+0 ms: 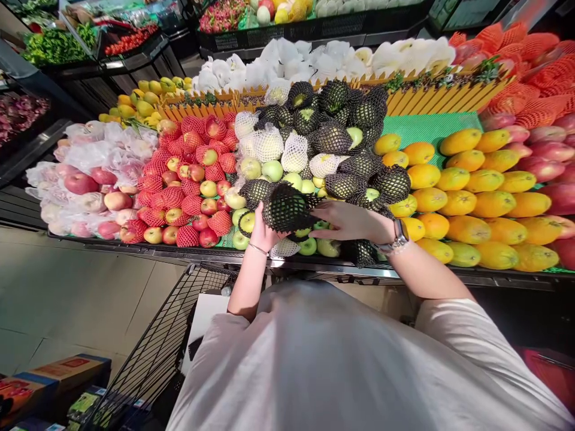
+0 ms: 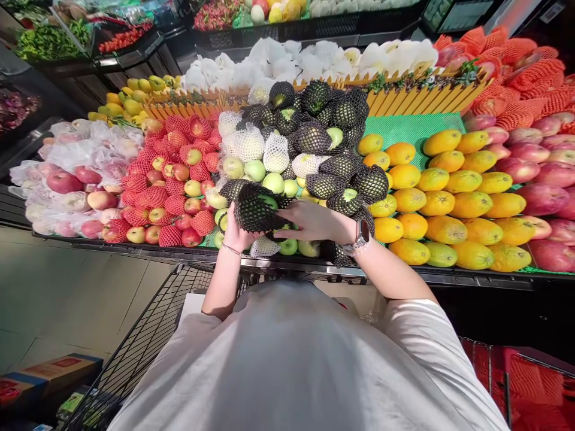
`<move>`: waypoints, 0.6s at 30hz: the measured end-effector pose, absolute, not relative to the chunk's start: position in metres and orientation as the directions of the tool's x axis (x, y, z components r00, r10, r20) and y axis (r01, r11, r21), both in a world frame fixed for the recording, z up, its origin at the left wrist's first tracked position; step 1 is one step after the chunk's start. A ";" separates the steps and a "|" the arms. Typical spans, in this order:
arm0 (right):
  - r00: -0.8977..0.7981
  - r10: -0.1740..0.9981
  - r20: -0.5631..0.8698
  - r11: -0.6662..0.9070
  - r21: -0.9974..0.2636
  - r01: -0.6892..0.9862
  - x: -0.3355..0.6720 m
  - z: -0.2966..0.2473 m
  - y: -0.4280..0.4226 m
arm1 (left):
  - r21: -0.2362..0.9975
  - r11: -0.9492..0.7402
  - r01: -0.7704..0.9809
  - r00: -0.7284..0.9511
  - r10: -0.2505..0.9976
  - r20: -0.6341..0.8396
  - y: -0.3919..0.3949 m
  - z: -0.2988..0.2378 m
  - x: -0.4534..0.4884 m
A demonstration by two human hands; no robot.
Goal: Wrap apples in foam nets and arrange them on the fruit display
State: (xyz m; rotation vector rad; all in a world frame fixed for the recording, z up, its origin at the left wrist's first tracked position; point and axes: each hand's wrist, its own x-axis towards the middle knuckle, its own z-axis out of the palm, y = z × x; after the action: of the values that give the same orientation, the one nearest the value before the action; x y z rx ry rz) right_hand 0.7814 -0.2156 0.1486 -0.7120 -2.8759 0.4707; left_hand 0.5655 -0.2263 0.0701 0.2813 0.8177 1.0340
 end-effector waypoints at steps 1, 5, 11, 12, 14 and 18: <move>-0.883 0.468 0.032 0.839 -0.331 0.432 0.778 0.146 -0.217 | 0.583 0.504 -0.638 0.238 0.848 -0.473 -0.228 0.070 0.567; -0.914 0.404 0.040 0.888 -0.258 0.381 0.762 0.134 -0.231 | 0.621 0.464 -0.632 0.191 0.869 -0.456 -0.236 0.066 0.576; -0.886 0.357 0.297 0.932 -0.178 0.316 0.763 0.127 -0.243 | 0.621 0.352 -0.700 0.153 0.924 -0.351 -0.241 0.064 0.569; -0.882 0.330 0.337 0.942 -0.171 0.287 0.766 0.128 -0.241 | 0.615 0.331 -0.715 0.136 0.930 -0.342 -0.242 0.065 0.567; -0.887 0.273 0.372 0.959 -0.174 0.222 0.770 0.131 -0.237 | 0.607 0.312 -0.731 0.113 0.932 -0.343 -0.244 0.066 0.565; -0.922 0.267 0.282 0.956 -0.199 0.216 0.769 0.138 -0.225 | 0.606 0.344 -0.717 0.087 0.907 -0.411 -0.251 0.068 0.569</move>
State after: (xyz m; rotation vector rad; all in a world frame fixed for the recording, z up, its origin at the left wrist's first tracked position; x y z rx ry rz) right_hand 0.7693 -0.2254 0.1383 -0.3539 -2.7985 0.2363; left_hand 0.5691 -0.2512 0.0680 0.2766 0.8363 1.2324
